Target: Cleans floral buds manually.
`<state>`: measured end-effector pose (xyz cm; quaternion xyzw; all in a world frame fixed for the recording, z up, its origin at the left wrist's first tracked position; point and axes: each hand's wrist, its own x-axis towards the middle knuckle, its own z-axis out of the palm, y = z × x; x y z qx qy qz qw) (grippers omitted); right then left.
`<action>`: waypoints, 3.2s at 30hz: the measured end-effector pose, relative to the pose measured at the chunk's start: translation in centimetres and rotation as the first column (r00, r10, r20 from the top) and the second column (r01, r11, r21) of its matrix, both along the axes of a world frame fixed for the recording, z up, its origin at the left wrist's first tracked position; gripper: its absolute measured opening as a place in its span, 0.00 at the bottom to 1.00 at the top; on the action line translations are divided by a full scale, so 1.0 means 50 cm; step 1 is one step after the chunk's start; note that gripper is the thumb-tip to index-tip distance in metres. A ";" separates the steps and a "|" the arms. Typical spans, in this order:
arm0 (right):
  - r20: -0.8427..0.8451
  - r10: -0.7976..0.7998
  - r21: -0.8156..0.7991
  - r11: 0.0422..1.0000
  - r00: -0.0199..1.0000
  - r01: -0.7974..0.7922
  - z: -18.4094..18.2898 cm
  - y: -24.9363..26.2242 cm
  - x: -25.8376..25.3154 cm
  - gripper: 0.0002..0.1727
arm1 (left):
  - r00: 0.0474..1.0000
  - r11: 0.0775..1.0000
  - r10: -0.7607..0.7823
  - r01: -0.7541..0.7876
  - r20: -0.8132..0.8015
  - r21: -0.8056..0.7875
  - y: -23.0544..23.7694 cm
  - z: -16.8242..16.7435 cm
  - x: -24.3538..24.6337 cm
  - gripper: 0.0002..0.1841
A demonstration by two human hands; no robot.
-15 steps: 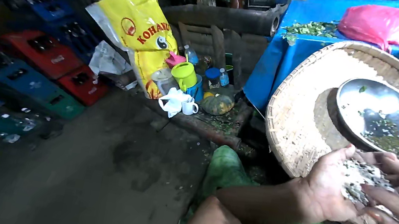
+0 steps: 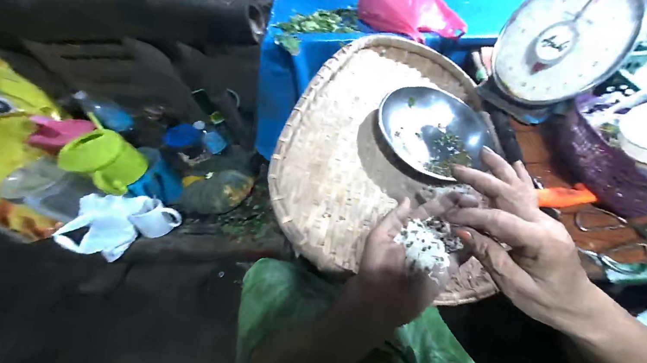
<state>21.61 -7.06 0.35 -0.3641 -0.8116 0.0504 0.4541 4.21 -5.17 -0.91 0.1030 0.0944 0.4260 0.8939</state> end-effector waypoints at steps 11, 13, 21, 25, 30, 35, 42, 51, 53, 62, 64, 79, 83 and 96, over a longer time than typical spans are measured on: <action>0.103 0.029 -0.035 0.999 0.994 -0.026 -0.016 -0.001 -0.017 0.12 | 0.999 1.000 0.019 -0.018 0.050 -0.026 -0.001 -0.007 -0.003 0.30; 0.141 0.028 -0.027 0.999 0.990 -0.025 -0.022 -0.003 -0.023 0.13 | 0.998 0.999 0.019 -0.017 0.052 -0.034 0.000 -0.009 -0.003 0.29; 0.130 0.029 -0.024 0.999 0.991 -0.026 -0.018 -0.004 -0.024 0.13 | 0.999 0.997 0.003 0.000 0.048 -0.071 -0.002 -0.005 -0.002 0.29; 0.099 0.017 -0.039 0.999 0.995 -0.013 0.012 -0.009 -0.002 0.12 | 0.999 0.998 -0.028 0.031 0.043 -0.058 -0.001 -0.003 -0.003 0.32; 0.298 -0.012 -0.138 0.989 0.954 0.056 0.055 -0.023 0.043 0.14 | 0.999 0.999 -0.051 0.051 0.020 -0.013 0.000 -0.001 -0.001 0.37; 0.302 -0.107 -0.002 0.994 0.947 0.113 0.048 -0.021 0.034 0.13 | 0.998 0.998 -0.055 0.055 -0.028 -0.019 0.000 -0.002 -0.002 0.38; 0.285 -0.062 0.016 0.998 0.956 0.060 -0.004 0.004 -0.001 0.16 | 0.996 0.996 -0.085 0.083 -0.031 -0.035 -0.006 0.002 -0.005 0.33; 0.183 -0.038 0.009 0.999 0.982 0.037 -0.001 0.005 0.000 0.13 | 0.990 0.990 -0.141 0.141 -0.008 -0.011 -0.004 -0.005 -0.006 0.34; 0.177 -0.035 -0.014 0.999 0.984 0.039 0.006 0.002 0.004 0.13 | 0.991 0.991 -0.133 0.133 -0.014 -0.006 -0.004 -0.005 -0.006 0.35; 0.310 -0.053 -0.091 0.992 0.949 0.085 0.075 -0.036 0.054 0.14 | 0.992 0.993 -0.117 0.118 -0.054 0.007 -0.004 0.002 -0.003 0.41; 0.376 -0.081 -0.084 0.989 0.923 0.121 0.077 -0.039 0.060 0.16 | 0.991 0.991 -0.131 0.130 -0.022 -0.021 -0.003 0.007 0.000 0.42; 0.380 -0.129 0.000 0.990 0.916 0.140 0.029 -0.015 0.015 0.15 | 0.997 0.997 -0.081 0.081 -0.019 -0.001 -0.007 -0.007 -0.008 0.36; 0.353 -0.135 0.036 0.991 0.926 0.131 0.032 -0.015 0.018 0.14 | 0.997 0.997 -0.074 0.074 -0.014 0.015 -0.006 -0.007 -0.007 0.37; 0.398 -0.158 0.062 0.987 0.904 0.145 0.015 -0.008 0.008 0.12 | 0.994 0.994 -0.095 0.098 -0.050 0.055 -0.008 -0.006 -0.006 0.36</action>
